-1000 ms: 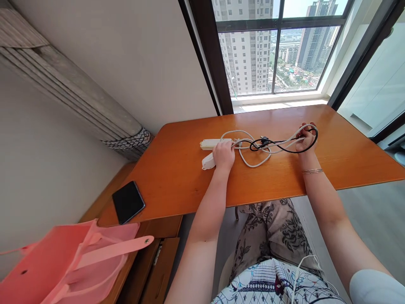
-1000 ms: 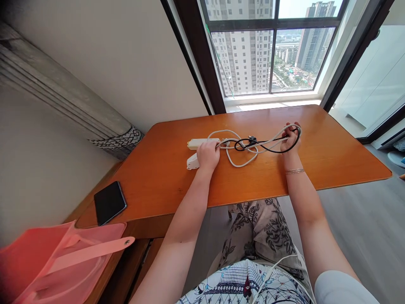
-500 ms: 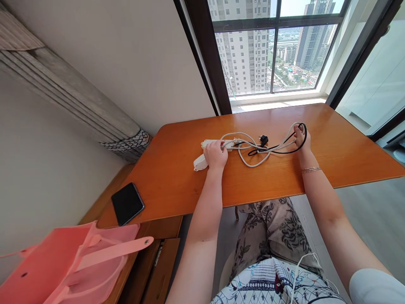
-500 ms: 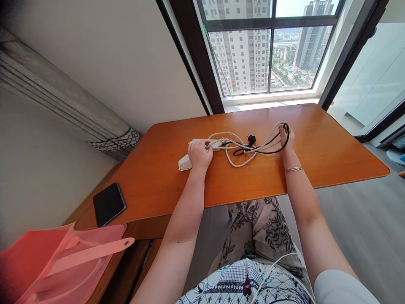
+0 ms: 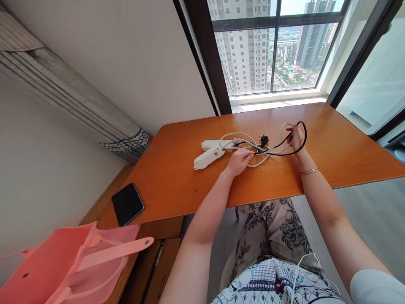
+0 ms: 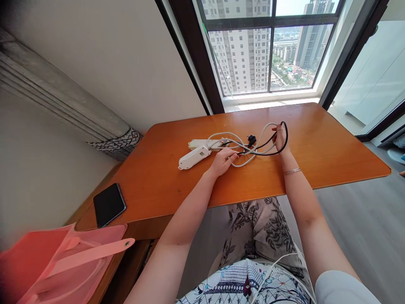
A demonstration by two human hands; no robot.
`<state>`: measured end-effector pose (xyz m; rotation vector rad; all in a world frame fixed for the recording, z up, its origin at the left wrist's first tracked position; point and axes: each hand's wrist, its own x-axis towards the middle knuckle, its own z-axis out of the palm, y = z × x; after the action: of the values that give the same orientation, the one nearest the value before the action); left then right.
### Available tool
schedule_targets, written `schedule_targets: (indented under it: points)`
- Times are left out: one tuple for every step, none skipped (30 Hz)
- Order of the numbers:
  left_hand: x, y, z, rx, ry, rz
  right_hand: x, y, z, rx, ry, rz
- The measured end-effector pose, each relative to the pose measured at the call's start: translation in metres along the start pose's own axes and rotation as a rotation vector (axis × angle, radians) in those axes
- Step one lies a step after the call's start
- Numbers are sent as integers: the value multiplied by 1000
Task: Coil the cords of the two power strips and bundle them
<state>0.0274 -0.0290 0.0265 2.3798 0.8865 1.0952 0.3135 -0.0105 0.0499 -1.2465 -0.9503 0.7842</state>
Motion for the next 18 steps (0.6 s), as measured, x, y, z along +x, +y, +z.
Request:
schedule_targets:
  points:
    - [0, 0, 1, 6, -39, 28, -1, -2, 1, 32, -22, 25]
    - [0, 0, 1, 10, -67, 48, -2, -4, 2, 67, -46, 46]
    - [0, 0, 1, 12, -92, 60, -3, -5, 3, 108, -70, 62]
    - [0, 1, 1, 16, -114, 67, -4, -7, 4, 158, -92, 70]
    - [0, 1, 0, 21, -135, 66, -5, -9, 4, 218, -118, 72]
    - [-1, 3, 0, 28, -151, 57, -7, -10, 5, 282, -153, 70]
    - [-1, 4, 0, 35, -162, 44, -9, -12, 5, 345, -196, 65]
    - [-1, 7, 0, 41, -167, 29, -11, -14, 6, 402, -247, 55]
    - [-1, 10, 1, 44, -163, 17, -14, -16, 6, 446, -302, 42]
    - [-1, 12, 3, 48, -155, 15, -16, -17, 7, 473, -359, 32]
    - [-1, 15, 5, 55, -147, 26, -19, -18, 7, 485, -412, 27]
    - [-1, 18, 7, 66, -141, 50, -22, -19, 8, 486, -455, 28]
    - [-1, 20, 10, 83, -143, 82, -24, -20, 9, 479, -493, 36]
    - [-1, 22, 13, 105, -155, 116, -25, -20, 11, 465, -522, 52]
    - [-1, 23, 15, 131, -177, 147, -27, -20, 13, 449, -539, 70]
    - [-1, 24, 18, 157, -205, 170, -27, -20, 14, 435, -542, 84]
    - [0, 24, 20, 184, -235, 187, -28, -20, 16, 429, -534, 94]
    - [0, 24, 22, 210, -261, 199, -28, -19, 17, 432, -521, 98]
